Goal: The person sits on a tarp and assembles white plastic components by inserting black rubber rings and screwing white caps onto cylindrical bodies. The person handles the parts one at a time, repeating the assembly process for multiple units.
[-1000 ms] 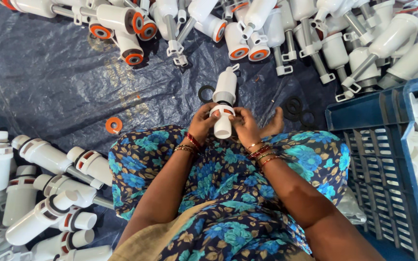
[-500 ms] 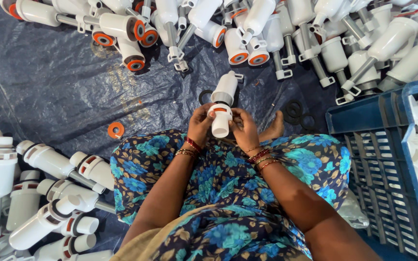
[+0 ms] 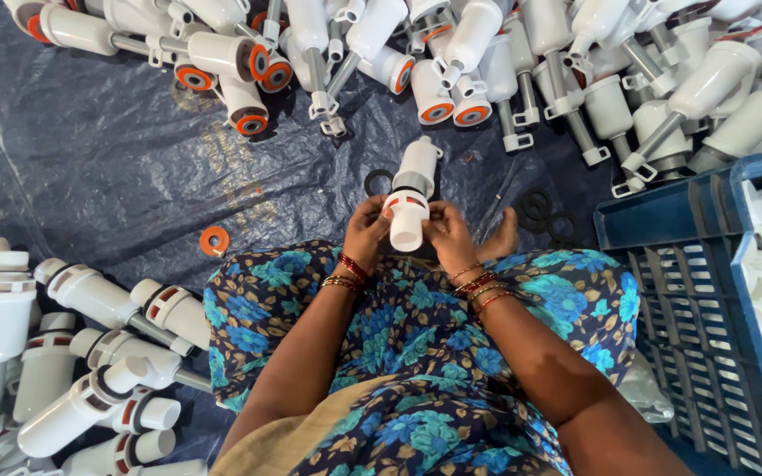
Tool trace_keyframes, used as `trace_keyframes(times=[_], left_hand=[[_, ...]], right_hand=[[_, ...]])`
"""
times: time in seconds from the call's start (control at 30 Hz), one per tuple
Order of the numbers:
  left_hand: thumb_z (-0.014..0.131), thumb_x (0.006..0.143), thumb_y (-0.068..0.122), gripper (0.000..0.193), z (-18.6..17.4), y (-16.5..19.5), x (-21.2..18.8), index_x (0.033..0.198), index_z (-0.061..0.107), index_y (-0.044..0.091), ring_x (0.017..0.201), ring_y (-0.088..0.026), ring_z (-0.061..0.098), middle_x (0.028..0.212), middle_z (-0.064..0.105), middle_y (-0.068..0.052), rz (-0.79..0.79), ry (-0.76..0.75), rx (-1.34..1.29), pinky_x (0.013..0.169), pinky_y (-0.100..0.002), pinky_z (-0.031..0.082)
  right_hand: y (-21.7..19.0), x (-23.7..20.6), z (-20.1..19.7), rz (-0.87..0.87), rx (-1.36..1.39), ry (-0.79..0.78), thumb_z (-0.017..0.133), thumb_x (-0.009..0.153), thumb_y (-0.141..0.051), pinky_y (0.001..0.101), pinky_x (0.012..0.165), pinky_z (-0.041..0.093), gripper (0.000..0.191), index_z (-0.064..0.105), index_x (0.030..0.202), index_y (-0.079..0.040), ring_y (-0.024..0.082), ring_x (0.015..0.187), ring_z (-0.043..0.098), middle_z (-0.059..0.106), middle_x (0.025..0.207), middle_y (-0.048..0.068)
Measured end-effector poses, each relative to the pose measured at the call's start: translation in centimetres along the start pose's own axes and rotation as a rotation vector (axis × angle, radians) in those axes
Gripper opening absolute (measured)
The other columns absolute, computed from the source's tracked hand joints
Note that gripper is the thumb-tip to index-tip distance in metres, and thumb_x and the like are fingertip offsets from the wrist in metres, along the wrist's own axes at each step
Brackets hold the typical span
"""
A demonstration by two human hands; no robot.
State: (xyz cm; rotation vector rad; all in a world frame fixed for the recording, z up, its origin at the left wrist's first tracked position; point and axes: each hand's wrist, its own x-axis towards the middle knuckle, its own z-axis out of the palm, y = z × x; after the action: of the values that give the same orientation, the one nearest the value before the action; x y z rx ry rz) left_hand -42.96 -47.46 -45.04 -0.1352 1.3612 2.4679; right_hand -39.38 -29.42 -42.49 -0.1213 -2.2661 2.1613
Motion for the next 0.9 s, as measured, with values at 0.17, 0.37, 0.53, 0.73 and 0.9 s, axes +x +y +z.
trace_keyframes(times=[0.17,0.37,0.53,0.73,0.9], left_hand=[[0.072,0.096,0.020,0.033,0.0,0.0,0.2,0.121,0.068,0.001,0.104,-0.017,0.069,0.117,0.065,-0.006,0.214,0.110,0.324,0.090,-0.030,0.058],[0.081,0.083,0.019,0.036,0.9,1.4,-0.9,0.117,0.074,0.008,0.096,-0.025,0.071,0.115,0.069,-0.011,0.288,0.033,0.971,0.084,-0.036,0.058],[0.080,0.082,0.023,0.032,0.9,2.0,-1.4,0.112,0.076,0.012,0.103,-0.031,0.067,0.112,0.068,-0.012,0.272,-0.105,1.207,0.088,-0.041,0.055],[0.075,0.084,0.028,0.030,0.4,1.1,-1.8,0.111,0.076,0.014,0.104,-0.030,0.067,0.112,0.066,-0.011,0.198,-0.205,1.276,0.091,-0.042,0.054],[0.075,0.086,0.036,0.037,0.8,0.4,-0.6,0.117,0.074,0.017,0.103,-0.032,0.065,0.109,0.065,-0.014,-0.008,-0.154,1.265,0.093,-0.042,0.052]], right_hand=[[-0.7,0.0,0.3,-0.124,-0.264,0.052,0.072,0.094,-0.011,0.0303,0.091,0.056,0.034,0.062,0.125,-0.001,0.018,0.102,0.068,0.068,0.114,0.008],[-0.6,-0.1,-0.2,-0.241,-0.491,0.031,0.079,0.088,-0.013,0.0332,0.085,0.058,0.036,0.066,0.119,0.000,0.022,0.101,0.069,0.064,0.115,0.011],[1.1,-0.9,-0.5,-0.158,-0.602,-0.070,0.082,0.086,-0.019,0.0339,0.078,0.057,0.039,0.067,0.115,0.000,0.023,0.091,0.069,0.066,0.111,0.013],[2.5,-1.4,-0.6,-0.054,-0.619,-0.122,0.082,0.085,-0.028,0.0353,0.076,0.058,0.044,0.067,0.113,0.001,0.024,0.085,0.070,0.067,0.105,0.015],[2.3,-0.8,0.2,0.062,-0.500,-0.112,0.074,0.095,-0.034,0.0357,0.078,0.058,0.045,0.062,0.120,0.001,0.023,0.091,0.072,0.069,0.109,0.014]])
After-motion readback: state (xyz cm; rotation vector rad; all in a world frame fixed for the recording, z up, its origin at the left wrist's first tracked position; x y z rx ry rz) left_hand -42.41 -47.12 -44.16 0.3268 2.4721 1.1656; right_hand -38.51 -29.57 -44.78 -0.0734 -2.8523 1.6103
